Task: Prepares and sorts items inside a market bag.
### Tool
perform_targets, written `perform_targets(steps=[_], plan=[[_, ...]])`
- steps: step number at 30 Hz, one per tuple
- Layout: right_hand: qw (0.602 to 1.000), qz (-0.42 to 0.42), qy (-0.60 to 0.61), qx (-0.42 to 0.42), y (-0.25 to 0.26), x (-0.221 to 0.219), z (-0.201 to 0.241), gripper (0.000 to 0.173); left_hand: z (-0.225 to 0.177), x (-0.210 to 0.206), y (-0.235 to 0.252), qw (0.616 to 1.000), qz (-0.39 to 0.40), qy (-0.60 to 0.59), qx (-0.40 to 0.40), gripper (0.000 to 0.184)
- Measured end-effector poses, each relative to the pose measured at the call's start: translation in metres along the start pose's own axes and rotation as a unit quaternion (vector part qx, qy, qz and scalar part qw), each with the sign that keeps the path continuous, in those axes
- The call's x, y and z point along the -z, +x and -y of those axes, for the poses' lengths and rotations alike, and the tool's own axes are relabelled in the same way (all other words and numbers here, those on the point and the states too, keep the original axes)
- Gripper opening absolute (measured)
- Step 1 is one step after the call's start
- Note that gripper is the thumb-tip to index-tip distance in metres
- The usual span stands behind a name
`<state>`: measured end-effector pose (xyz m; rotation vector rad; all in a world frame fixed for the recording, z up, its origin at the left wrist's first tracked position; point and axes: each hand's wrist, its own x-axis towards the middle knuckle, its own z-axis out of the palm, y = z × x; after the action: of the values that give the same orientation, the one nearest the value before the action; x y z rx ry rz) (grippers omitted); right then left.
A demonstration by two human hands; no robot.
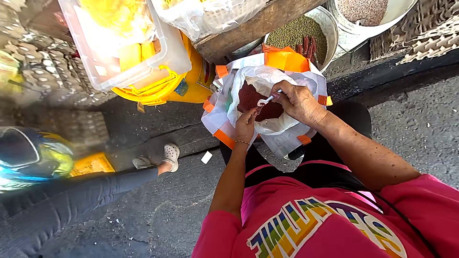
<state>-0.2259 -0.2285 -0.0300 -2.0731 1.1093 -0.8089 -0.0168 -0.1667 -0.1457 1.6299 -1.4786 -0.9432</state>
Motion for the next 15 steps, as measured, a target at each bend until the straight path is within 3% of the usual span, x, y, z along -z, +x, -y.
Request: perform_targets(steps=[5,11,15], plan=[[0.999,-0.03,0.012,-0.011,-0.001,0.002,0.002,0.019,-0.001,0.002,-0.003,0.999,-0.026,-0.016,0.011,0.027],[0.979,-0.087,0.152,-0.109,-0.001,-0.002,-0.007,0.02,0.001,0.004,-0.004,0.998,-0.06,-0.029,-0.011,0.026],[0.961,-0.126,0.172,-0.175,0.0,-0.011,-0.023,0.02,-0.008,0.007,-0.004,0.992,-0.092,-0.081,-0.028,0.025]])
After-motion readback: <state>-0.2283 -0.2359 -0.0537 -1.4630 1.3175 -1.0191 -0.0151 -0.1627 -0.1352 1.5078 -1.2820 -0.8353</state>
